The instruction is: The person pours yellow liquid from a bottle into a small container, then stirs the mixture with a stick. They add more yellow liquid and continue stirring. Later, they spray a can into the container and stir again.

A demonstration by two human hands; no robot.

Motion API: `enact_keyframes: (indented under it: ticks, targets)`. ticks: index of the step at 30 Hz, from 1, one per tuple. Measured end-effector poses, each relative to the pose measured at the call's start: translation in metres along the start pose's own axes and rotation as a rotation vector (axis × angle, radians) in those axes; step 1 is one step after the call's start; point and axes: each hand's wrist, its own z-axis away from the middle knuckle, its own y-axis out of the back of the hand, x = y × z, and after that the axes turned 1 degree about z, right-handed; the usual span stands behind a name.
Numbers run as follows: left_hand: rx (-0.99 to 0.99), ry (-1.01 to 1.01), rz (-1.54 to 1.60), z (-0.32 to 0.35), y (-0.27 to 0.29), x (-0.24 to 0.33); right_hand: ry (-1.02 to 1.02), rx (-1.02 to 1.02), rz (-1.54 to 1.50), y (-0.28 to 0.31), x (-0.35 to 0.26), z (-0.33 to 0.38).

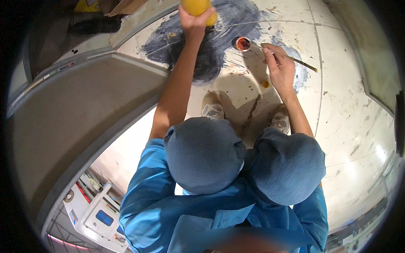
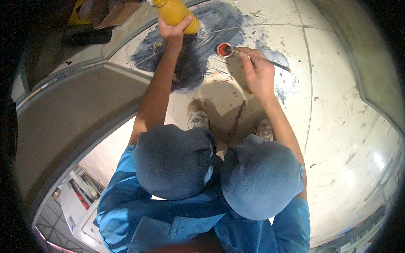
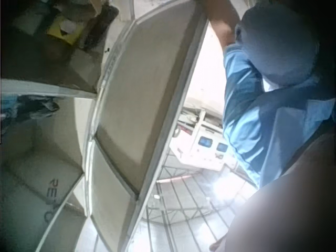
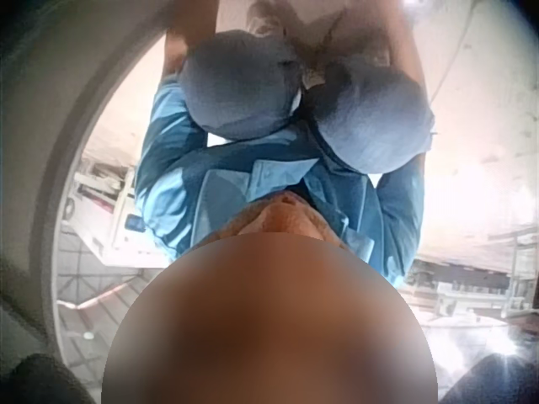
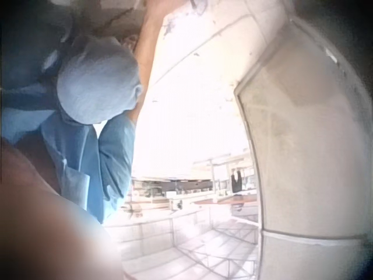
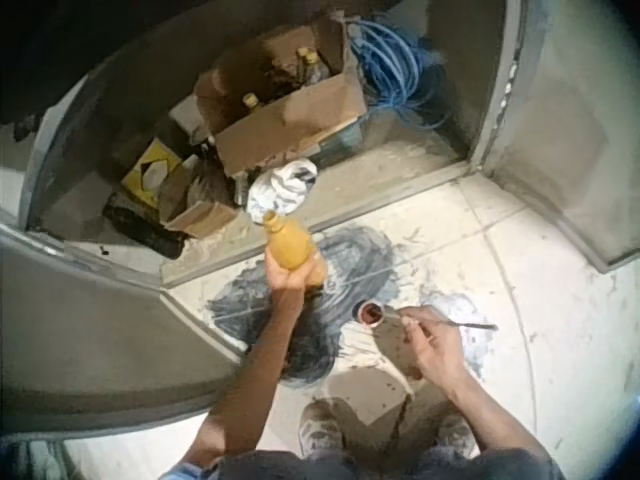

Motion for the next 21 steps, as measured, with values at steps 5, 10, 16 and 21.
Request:
enact_keyframes:
  ticks: [5, 10, 16, 21]
  targets:
    - [-0.204, 0.127, -0.252, 0.046, 0.018, 0.057, -0.029, 0.069, -0.077, 0.008, 0.001, 0.004]
    - [-0.525, 0.033, -0.929, 0.073, 0.020, 0.088, -0.084, 0.089, -0.166, 0.005, 0.005, 0.006]
    - [-0.632, 0.046, -1.190, 0.087, 0.030, 0.098, -0.053, 0.120, -0.203, 0.003, 0.012, 0.009]
    - [-0.642, -0.030, -1.286, 0.089, 0.034, 0.096, -0.023, 0.113, -0.187, 0.001, 0.019, 0.009]
